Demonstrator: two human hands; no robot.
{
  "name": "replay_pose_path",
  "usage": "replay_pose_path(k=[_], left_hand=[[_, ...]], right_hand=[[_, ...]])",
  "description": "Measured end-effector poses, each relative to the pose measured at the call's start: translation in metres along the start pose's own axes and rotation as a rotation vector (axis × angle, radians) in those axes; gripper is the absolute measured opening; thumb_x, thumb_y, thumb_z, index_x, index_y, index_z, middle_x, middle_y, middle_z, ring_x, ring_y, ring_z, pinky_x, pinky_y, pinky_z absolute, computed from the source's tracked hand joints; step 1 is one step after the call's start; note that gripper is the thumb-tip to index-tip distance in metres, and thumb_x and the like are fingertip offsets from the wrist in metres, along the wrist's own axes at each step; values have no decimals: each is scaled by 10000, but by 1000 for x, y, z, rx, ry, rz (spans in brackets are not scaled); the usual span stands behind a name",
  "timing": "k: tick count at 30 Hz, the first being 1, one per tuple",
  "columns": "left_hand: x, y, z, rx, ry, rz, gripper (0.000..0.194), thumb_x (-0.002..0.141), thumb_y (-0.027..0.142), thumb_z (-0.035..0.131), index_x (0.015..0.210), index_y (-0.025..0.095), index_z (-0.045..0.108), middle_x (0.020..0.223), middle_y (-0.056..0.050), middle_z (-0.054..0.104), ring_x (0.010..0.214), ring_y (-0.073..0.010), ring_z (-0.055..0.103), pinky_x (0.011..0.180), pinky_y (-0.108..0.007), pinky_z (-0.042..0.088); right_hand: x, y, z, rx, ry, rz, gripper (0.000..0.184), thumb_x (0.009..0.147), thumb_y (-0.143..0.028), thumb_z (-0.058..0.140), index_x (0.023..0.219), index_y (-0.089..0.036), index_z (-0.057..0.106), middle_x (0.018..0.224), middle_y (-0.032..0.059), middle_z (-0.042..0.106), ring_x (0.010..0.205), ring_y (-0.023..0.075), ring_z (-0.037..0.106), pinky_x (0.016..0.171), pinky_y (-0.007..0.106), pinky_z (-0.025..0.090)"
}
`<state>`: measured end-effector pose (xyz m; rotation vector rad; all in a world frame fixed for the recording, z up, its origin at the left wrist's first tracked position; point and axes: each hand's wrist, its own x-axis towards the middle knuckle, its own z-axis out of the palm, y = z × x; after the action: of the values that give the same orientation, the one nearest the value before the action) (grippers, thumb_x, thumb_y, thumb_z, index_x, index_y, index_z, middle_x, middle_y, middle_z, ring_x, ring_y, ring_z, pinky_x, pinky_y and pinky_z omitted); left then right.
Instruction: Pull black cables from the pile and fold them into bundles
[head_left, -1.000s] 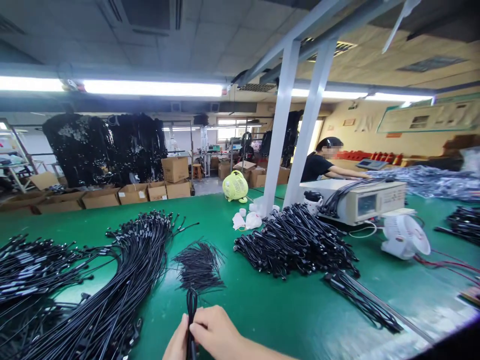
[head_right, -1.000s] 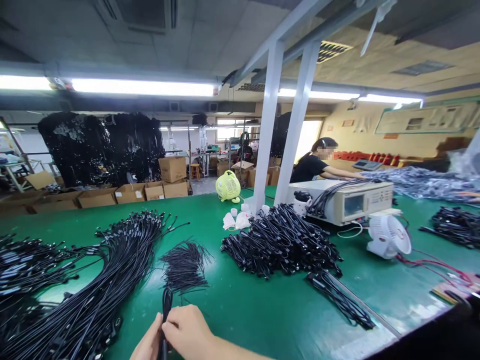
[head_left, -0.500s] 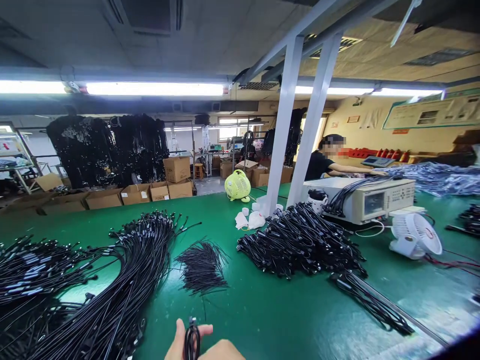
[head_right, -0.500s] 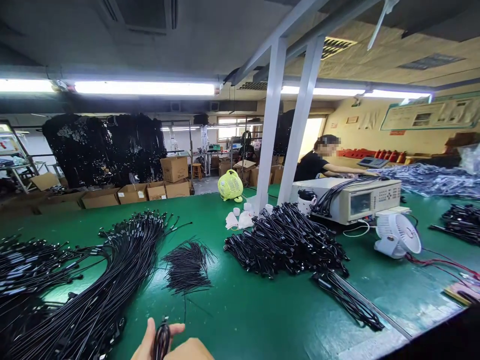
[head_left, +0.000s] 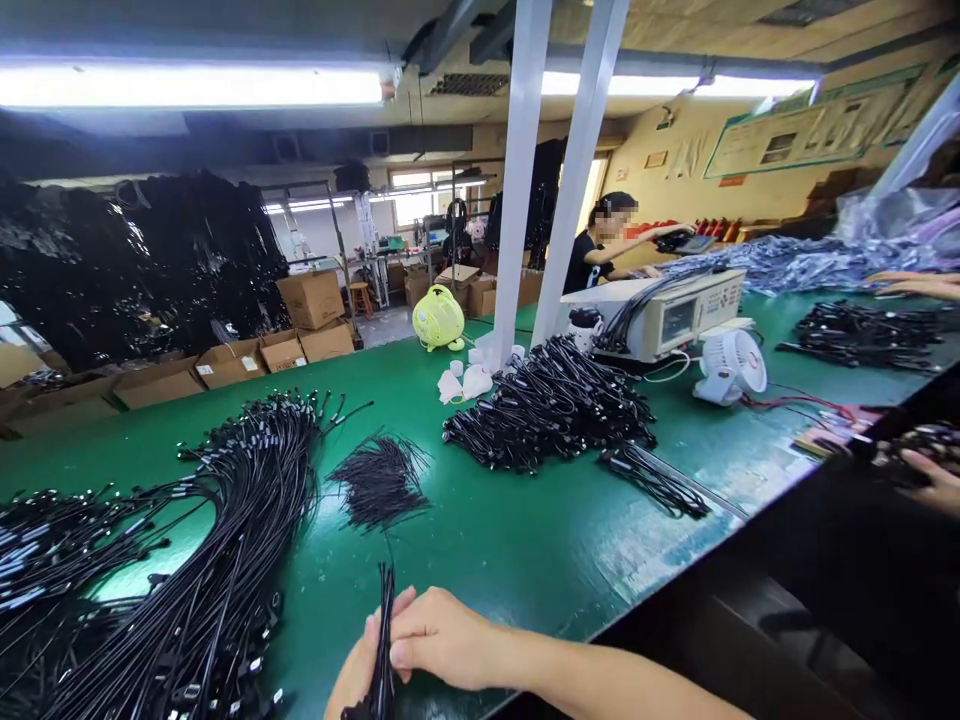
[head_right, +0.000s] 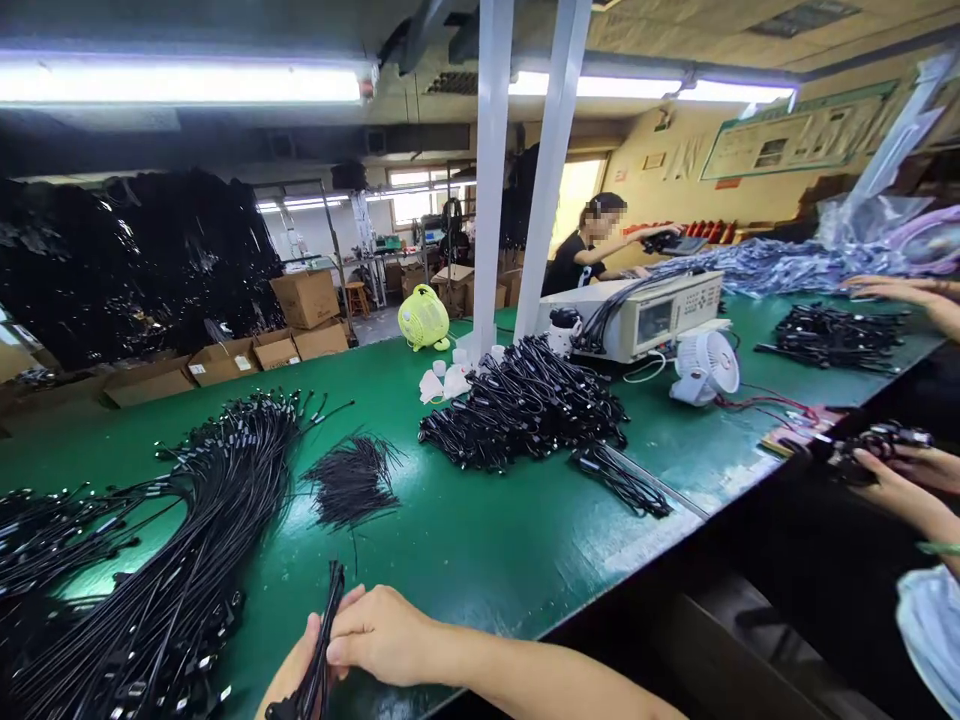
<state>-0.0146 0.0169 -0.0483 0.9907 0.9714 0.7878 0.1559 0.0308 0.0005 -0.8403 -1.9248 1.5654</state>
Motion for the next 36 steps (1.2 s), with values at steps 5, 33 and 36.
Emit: replay_pose_path(k=[5,33,36], left_hand=[[-36,29,24,-2,-30,52,600,837,660,516,1146,177,694,1314,-135,617,1274,-301,508,1119,-423,336],[-26,26,11,605,92,132,474,831,271,625,1292,183,564,1040,-69,653,774,-146,622,792,-294,517],[-23,28,16,697,134,141,445,829,286,642,1262,190,592,945,-46,686,764,-154,621,788,-294,518]], right_hand=[[-3,-2,6,61,-91,229,218,762,-290,538,592,-153,541,540,-37,499,465,62,362,469,194,291],[-27,31,-15,-1162,-30,-29,325,1000,-370,396,1102,-122,579,960,119,645,874,228,592,751,337,370],[-26,35,-4,-1070,-5,100,305,1018,-297,336,1155,-117,541,968,114,642,859,216,614,732,326,402]])
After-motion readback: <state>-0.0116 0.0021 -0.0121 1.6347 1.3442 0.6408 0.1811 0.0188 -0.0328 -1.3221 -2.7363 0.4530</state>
